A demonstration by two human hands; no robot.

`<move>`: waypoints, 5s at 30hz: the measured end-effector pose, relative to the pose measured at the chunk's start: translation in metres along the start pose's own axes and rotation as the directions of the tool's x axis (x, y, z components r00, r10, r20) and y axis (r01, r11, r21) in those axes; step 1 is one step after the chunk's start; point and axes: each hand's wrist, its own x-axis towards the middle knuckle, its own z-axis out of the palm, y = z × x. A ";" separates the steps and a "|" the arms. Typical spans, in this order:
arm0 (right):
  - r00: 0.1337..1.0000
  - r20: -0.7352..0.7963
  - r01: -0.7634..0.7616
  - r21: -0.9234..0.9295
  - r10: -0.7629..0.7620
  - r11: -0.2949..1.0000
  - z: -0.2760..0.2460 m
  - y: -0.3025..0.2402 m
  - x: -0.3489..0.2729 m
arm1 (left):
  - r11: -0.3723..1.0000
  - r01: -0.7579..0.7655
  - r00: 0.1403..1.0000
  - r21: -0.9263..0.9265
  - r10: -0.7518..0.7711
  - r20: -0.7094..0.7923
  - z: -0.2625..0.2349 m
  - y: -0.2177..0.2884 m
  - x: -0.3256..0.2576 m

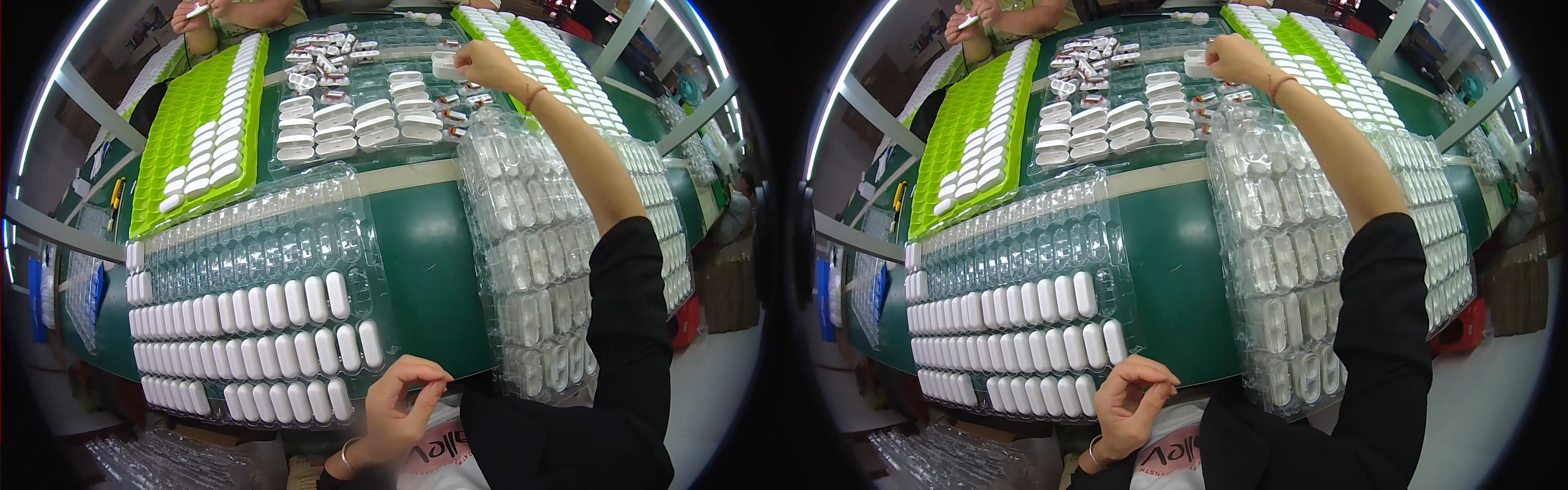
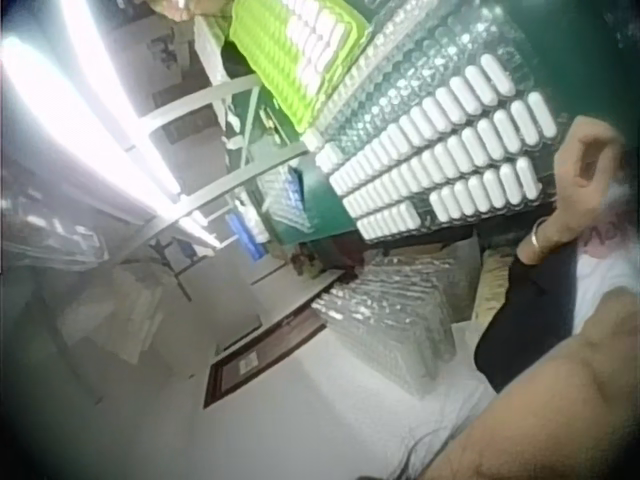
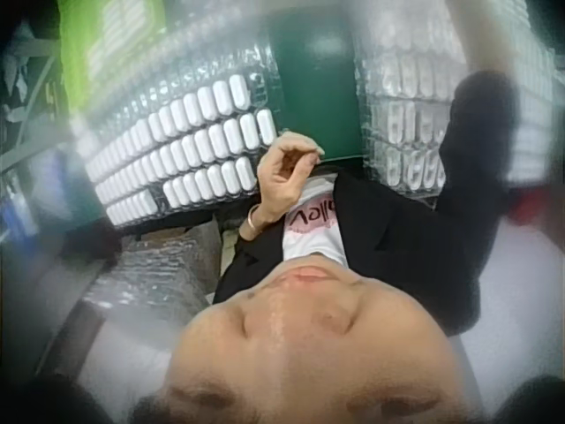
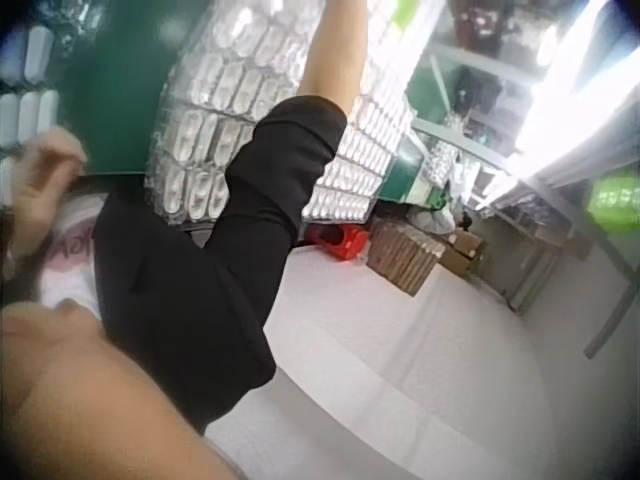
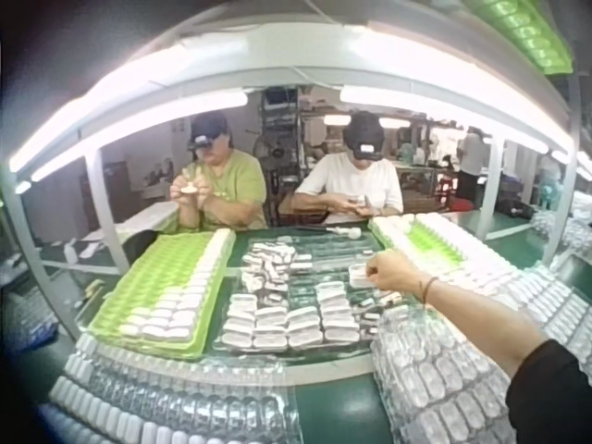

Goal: The person repeatedly picks up white earbud cases from a tray, opens them, and places a small white earbud into the case. The person then closes the case and places it on a green tray. This process is repeated multiple times throughout the video.

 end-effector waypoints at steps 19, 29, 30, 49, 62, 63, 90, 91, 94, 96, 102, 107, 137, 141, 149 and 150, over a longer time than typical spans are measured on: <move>0.996 0.082 0.016 0.149 -0.029 0.989 -0.001 0.008 0.018 | 0.890 -0.142 0.890 0.433 0.306 -0.338 -0.040 0.025 -0.013; 0.991 -0.114 0.087 0.154 -0.070 0.984 -0.106 -0.110 -0.170 | -0.104 0.420 0.703 0.901 0.665 -0.251 -0.345 0.067 0.047; 0.994 -0.106 0.025 0.168 -0.007 0.985 -0.112 -0.115 -0.189 | -0.220 0.462 0.705 0.859 0.678 -0.206 -0.385 0.066 0.055; 0.761 -0.166 -0.624 0.077 0.627 0.778 -0.159 -0.061 -0.333 | -0.343 0.712 0.686 0.613 0.525 -0.503 -0.603 0.058 0.062; 0.865 -0.022 -0.497 -0.192 0.502 0.846 -0.145 0.004 -0.361 | -0.227 0.086 0.700 0.970 0.707 0.103 -0.167 0.083 0.038; 0.883 -0.024 -0.468 -0.148 0.469 0.871 -0.151 0.010 -0.364 | -0.226 0.052 0.696 0.973 0.707 0.127 -0.145 0.080 0.025; 0.889 0.453 -0.431 0.878 -0.066 0.207 -0.082 -0.202 -0.264 | 0.984 -0.036 0.962 -0.172 -0.012 -0.271 0.037 -0.001 0.014; 0.901 0.428 -0.400 0.884 -0.075 0.241 -0.081 -0.202 -0.266 | 0.985 -0.033 0.964 -0.169 -0.014 -0.267 0.039 -0.002 0.017; 0.928 0.358 -0.307 0.893 -0.104 0.330 -0.077 -0.201 -0.267 | 0.987 -0.057 0.965 -0.147 0.017 -0.261 0.042 -0.005 0.023; 0.940 0.322 -0.260 0.891 -0.113 0.373 -0.078 -0.200 -0.268 | 0.992 -0.079 0.968 -0.096 0.053 -0.246 0.044 -0.005 0.023; 0.933 0.351 -0.298 0.875 -0.078 0.381 -0.072 -0.199 -0.271 | 0.995 -0.074 0.967 -0.067 0.055 -0.248 0.042 -0.009 0.023; 0.958 0.281 -0.241 0.892 -0.051 0.382 -0.068 -0.199 -0.273 | 0.998 -0.053 0.973 -0.028 0.045 -0.228 0.043 -0.009 0.025; 0.965 0.253 -0.186 0.853 -0.074 0.488 -0.070 -0.203 -0.270 | 0.977 0.032 0.970 -0.212 -0.082 -0.231 0.029 -0.018 0.027; 0.963 0.253 -0.185 0.866 -0.088 0.464 -0.069 -0.203 -0.270 | 0.983 -0.053 0.966 -0.178 0.005 -0.260 0.033 -0.017 0.027; 0.964 0.244 -0.173 0.878 -0.108 0.447 -0.067 -0.200 -0.270 | 0.984 -0.039 0.975 -0.173 -0.001 -0.224 0.036 -0.016 0.027; 0.965 0.236 -0.165 0.880 -0.109 0.446 -0.066 -0.200 -0.270 | 0.984 -0.040 0.975 -0.173 0.000 -0.224 0.036 -0.016 0.027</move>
